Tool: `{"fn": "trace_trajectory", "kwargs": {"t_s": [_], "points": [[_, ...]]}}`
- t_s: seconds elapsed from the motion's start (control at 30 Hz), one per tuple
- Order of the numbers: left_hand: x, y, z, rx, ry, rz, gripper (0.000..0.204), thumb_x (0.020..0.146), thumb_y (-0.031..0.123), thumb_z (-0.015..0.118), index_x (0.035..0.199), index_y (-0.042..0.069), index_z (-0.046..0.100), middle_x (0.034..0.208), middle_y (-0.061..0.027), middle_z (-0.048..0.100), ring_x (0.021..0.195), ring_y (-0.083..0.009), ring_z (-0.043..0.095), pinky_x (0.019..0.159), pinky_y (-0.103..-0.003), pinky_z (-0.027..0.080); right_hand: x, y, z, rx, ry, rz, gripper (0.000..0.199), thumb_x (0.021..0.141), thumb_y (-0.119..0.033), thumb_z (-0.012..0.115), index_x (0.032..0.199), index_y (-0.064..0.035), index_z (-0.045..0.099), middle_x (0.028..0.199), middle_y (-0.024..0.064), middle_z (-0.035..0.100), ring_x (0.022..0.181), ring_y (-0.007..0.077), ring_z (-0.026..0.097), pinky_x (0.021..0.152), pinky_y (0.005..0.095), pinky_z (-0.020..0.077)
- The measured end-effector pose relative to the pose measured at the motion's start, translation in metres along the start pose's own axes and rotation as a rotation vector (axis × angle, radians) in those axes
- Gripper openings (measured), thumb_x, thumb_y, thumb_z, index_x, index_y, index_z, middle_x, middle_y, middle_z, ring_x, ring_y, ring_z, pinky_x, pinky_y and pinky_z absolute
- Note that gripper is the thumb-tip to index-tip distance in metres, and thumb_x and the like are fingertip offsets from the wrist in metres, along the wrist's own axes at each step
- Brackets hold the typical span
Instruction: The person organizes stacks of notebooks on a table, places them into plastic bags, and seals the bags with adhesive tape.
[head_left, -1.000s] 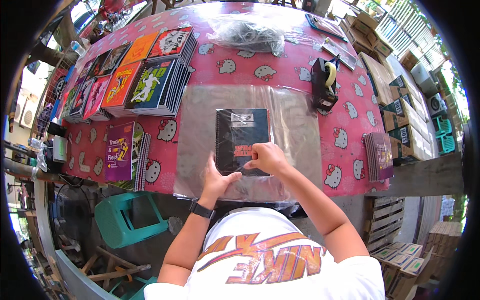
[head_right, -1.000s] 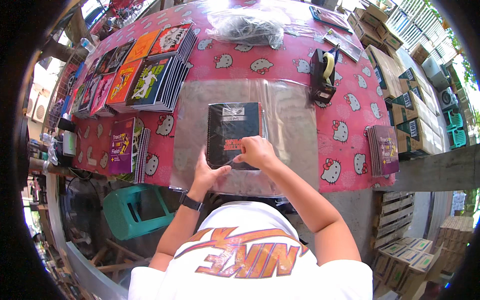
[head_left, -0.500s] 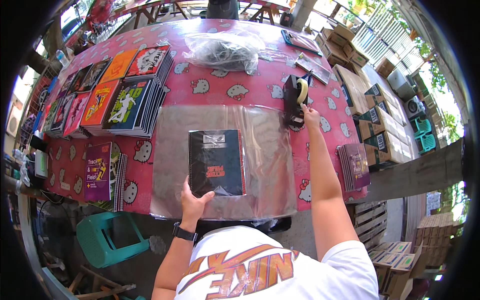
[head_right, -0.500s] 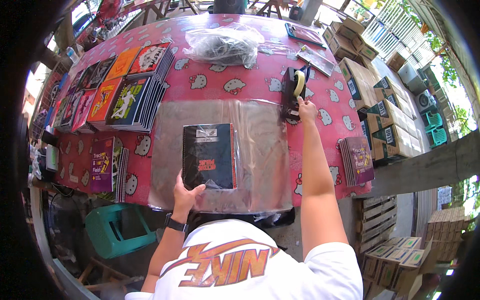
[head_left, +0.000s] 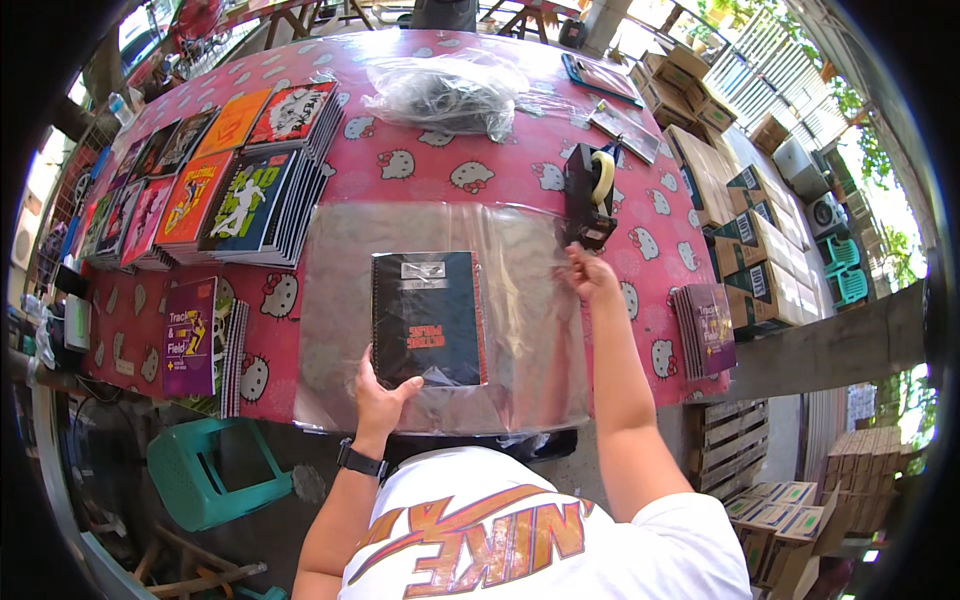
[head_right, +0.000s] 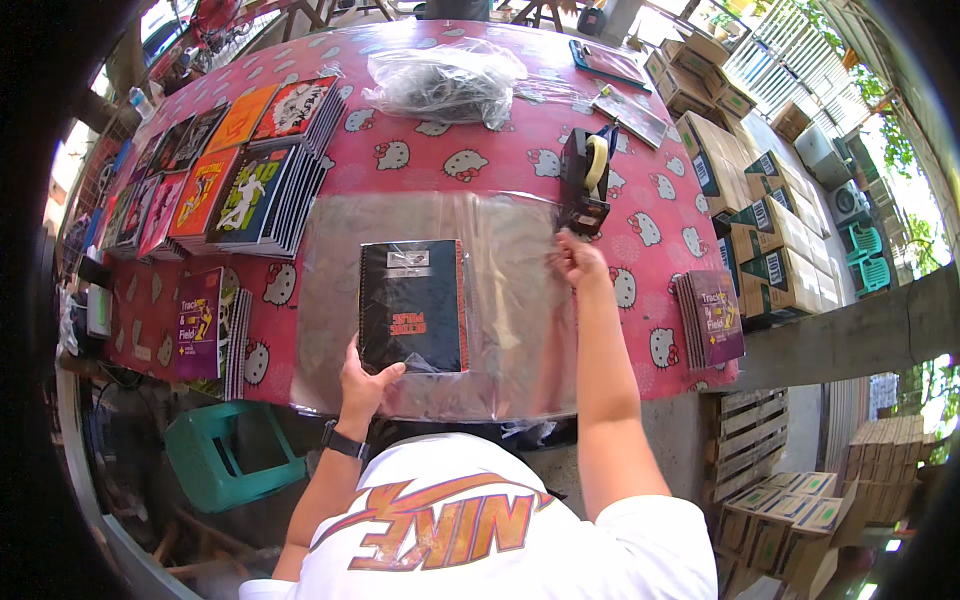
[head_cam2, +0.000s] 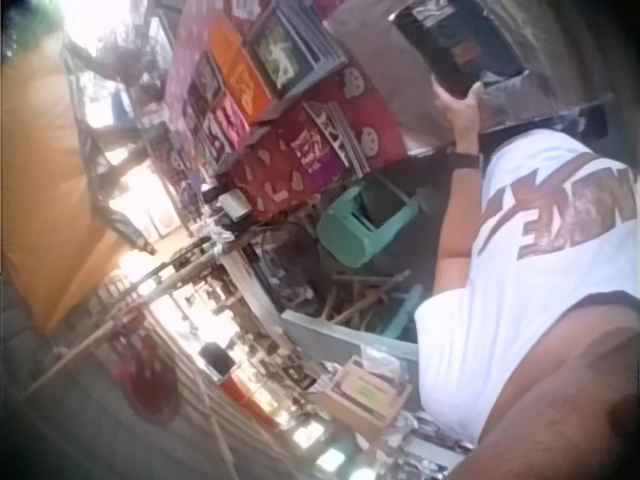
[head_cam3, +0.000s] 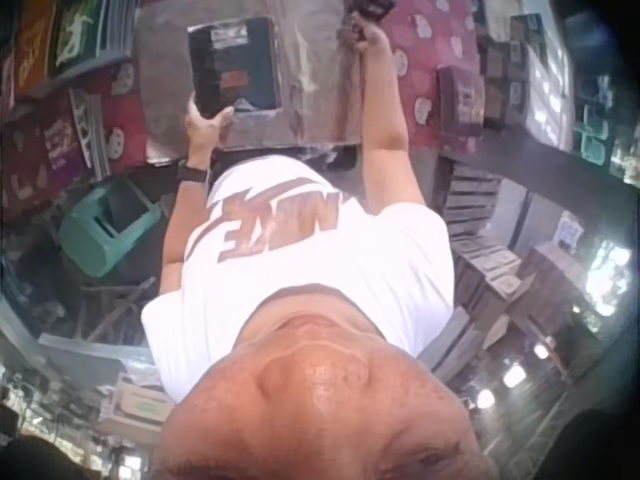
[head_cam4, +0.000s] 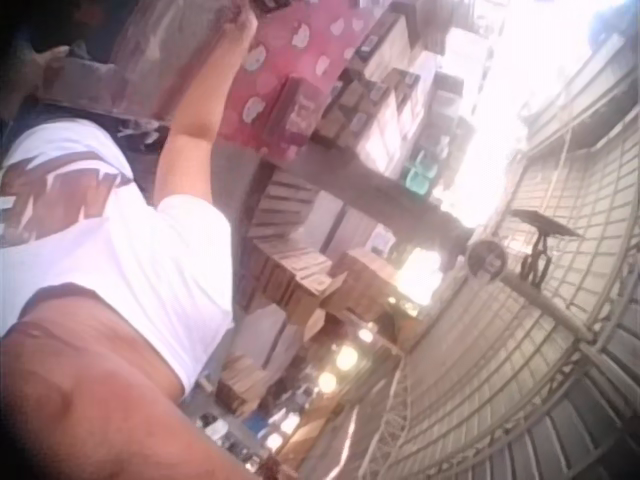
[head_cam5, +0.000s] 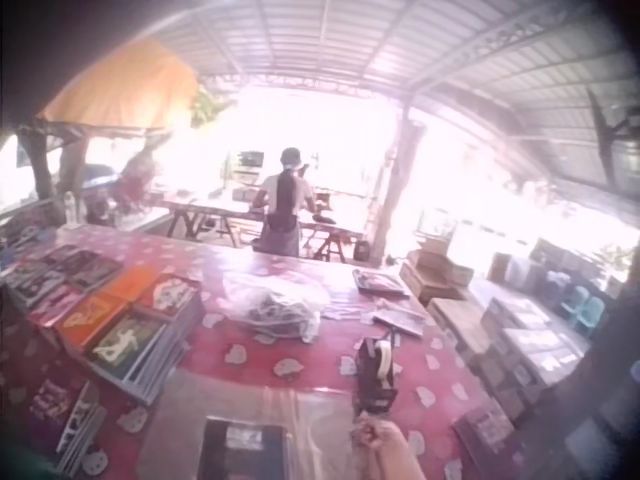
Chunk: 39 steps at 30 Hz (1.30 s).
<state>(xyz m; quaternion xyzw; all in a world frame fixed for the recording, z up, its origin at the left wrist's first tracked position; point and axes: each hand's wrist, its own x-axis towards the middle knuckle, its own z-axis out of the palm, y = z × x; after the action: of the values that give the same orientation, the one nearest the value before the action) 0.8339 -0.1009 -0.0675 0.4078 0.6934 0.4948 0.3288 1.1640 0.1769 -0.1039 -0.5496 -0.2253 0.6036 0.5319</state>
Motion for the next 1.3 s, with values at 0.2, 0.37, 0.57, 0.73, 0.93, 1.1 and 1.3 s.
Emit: {"fn": "trace_trajectory", "kwargs": {"t_s": [0.2,0.37,0.57,0.73,0.93,1.1,1.3], "points": [[-0.001,-0.005,-0.005,0.047,0.026,-0.044,0.087,0.055,0.02,0.082,0.126,-0.007,0.039,0.114,-0.023,0.055,0.108,-0.0327,0.052,0.093,-0.039,0.04,-0.13,-0.002,0.113,-0.495,-0.854,0.119,0.025,0.084,-0.028,0.063,0.078,-0.0037,0.063,0.061,-0.0012,0.052,0.051,0.0064,0.043,0.046,0.0228,0.0355],[-0.002,-0.013,-0.002,-0.003,0.026,-0.027,0.088,0.056,0.022,0.081,0.127,-0.007,0.037,0.116,-0.0232,0.052,0.11,-0.0338,0.05,0.094,-0.038,0.039,-0.223,0.0,0.189,-1.56,-1.597,-0.443,0.044,0.069,-0.047,0.07,0.074,-0.0037,0.066,0.066,0.007,0.063,0.063,0.0228,0.061,0.056,0.036,0.0453],[0.002,-0.032,-0.011,-0.139,-0.04,-0.105,0.091,0.059,0.028,0.081,0.129,-0.007,0.034,0.117,-0.0231,0.051,0.111,-0.0332,0.048,0.095,-0.038,0.038,-0.199,0.016,0.192,-2.11,-0.993,-0.689,0.06,0.053,-0.059,0.073,0.077,-0.0048,0.068,0.072,0.0112,0.064,0.074,0.0281,0.063,0.066,0.0367,0.0482],[0.011,0.004,-0.007,0.159,0.009,-0.093,0.089,0.061,0.032,0.081,0.128,-0.008,0.036,0.116,-0.0206,0.053,0.108,-0.0292,0.051,0.093,-0.035,0.04,-0.184,0.043,0.127,-1.457,-0.442,-0.691,0.11,0.046,-0.055,0.081,0.128,0.0035,0.036,0.124,0.0235,0.045,0.116,0.034,0.044,0.091,0.0408,0.0407],[0.02,0.027,-0.009,-0.78,-0.458,-0.534,0.039,0.074,0.012,0.068,0.108,-0.003,0.055,0.098,-0.0081,0.062,0.087,-0.0166,0.061,0.079,-0.028,0.048,-0.168,0.08,0.082,-0.743,-0.545,-0.391,0.09,0.065,-0.032,0.079,0.133,0.0034,0.031,0.128,0.024,0.04,0.109,0.0328,0.05,0.093,0.0379,0.0393],[0.002,0.075,0.004,-0.754,-0.677,-0.323,0.05,0.072,0.009,0.069,0.116,-0.005,0.05,0.109,-0.0072,0.058,0.094,-0.0155,0.057,0.085,-0.027,0.044,-0.21,-0.001,0.041,-0.379,-0.344,0.033,0.087,0.069,-0.033,0.074,0.134,0.0018,0.03,0.129,0.0205,0.039,0.11,0.0243,0.048,0.092,0.0332,0.0395],[0.014,0.107,0.039,-0.639,-0.844,-0.1,0.08,0.073,0.022,0.075,0.137,0.004,0.032,0.127,-0.0072,0.043,0.106,-0.0161,0.048,0.086,-0.027,0.042,-0.236,-0.124,-0.05,-0.768,0.042,-0.586,0.044,0.064,-0.017,0.072,0.102,-0.002,0.057,0.088,0.0068,0.062,0.077,0.0177,0.06,0.068,0.0331,0.0477]]}}
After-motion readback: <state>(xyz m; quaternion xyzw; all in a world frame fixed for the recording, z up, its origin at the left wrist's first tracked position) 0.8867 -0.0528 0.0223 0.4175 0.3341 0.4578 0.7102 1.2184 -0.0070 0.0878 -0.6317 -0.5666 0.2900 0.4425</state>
